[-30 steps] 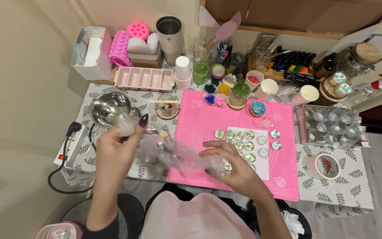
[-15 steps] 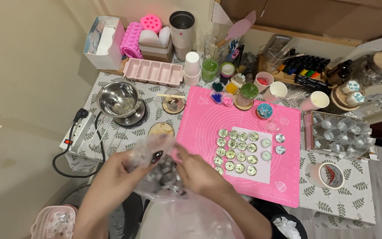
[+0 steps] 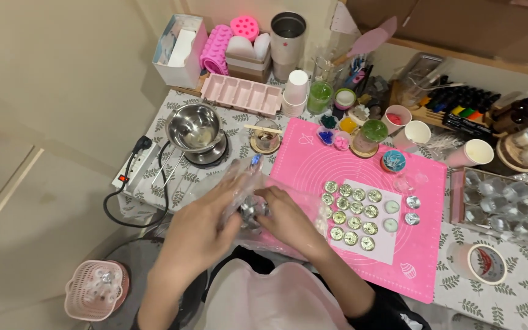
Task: Preparing and organizing small metal candle tins on a workstation.
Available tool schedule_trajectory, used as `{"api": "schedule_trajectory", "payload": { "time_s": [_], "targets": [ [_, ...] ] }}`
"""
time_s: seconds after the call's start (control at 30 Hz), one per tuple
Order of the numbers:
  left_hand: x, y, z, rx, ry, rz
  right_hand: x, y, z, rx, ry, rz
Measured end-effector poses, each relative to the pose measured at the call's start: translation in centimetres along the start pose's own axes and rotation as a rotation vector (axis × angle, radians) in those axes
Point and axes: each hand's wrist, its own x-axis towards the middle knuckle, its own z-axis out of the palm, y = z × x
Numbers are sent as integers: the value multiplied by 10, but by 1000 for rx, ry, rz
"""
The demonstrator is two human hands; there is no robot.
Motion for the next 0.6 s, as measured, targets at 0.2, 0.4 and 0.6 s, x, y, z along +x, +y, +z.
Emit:
{"api": "schedule_trajectory", "payload": {
  "time_s": [0.2, 0.4, 0.6],
  "targets": [
    [5, -34, 8, -54, 131, 195, 33, 36, 73, -25, -159, 202],
    [17, -50, 0, -146, 1, -119, 30, 53, 89, 161, 64, -71],
    [35, -81, 14, -254, -4, -310, 5, 30, 24, 409, 148, 134]
  ]
}}
